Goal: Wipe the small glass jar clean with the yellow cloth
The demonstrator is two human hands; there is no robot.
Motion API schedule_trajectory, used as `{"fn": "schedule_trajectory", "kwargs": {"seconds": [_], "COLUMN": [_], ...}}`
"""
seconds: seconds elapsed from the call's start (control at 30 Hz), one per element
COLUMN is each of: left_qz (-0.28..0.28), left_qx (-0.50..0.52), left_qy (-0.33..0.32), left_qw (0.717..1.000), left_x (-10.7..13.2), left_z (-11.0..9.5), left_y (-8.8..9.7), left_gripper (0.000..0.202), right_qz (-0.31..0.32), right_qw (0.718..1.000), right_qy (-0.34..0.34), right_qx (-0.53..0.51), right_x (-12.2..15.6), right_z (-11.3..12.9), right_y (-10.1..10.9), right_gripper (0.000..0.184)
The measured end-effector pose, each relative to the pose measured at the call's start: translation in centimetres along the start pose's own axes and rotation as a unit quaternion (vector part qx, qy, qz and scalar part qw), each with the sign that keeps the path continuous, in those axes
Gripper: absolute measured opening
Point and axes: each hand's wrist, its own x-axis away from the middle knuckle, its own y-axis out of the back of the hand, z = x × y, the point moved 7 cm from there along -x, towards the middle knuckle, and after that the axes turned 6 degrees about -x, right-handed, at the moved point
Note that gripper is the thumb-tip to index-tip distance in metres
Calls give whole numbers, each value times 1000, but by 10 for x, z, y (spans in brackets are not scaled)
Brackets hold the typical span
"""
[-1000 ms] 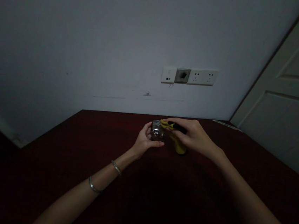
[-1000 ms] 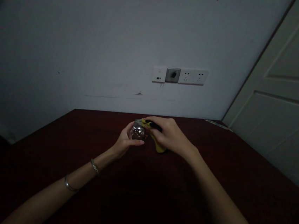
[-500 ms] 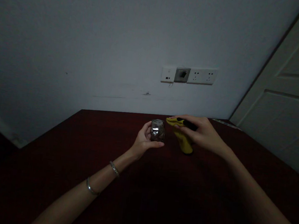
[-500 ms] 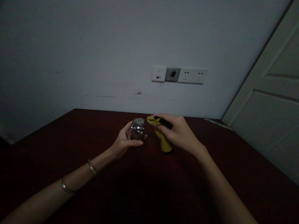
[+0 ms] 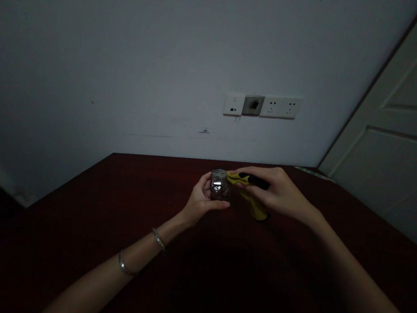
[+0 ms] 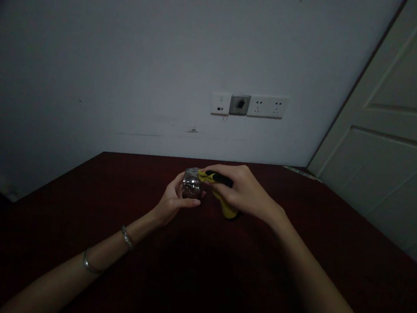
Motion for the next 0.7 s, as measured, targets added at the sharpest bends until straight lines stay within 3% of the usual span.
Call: {"fn": "schedule_trajectory", "kwargs": {"seconds": [0.2, 0.47, 0.7], "left_qz": [8, -15, -26], "left_qx": [-1, -5, -19], "left_qy": [-1, 1, -9], "left_qw": [1000, 1000, 999], "left_x": [0, 3, 1], "left_z": [2, -1, -1], "left_y": [1, 0, 2], "left_gripper": [79, 83, 81], "right_qz": [57, -45, -5], "right_qw": [998, 999, 1000], "right_qy": [-17, -16, 8], "right_qx": [3, -2, -12], "right_x": [2, 0, 0], "right_z": [6, -9, 1], "right_y": [1, 8, 0], "right_gripper": [29, 30, 32]}}
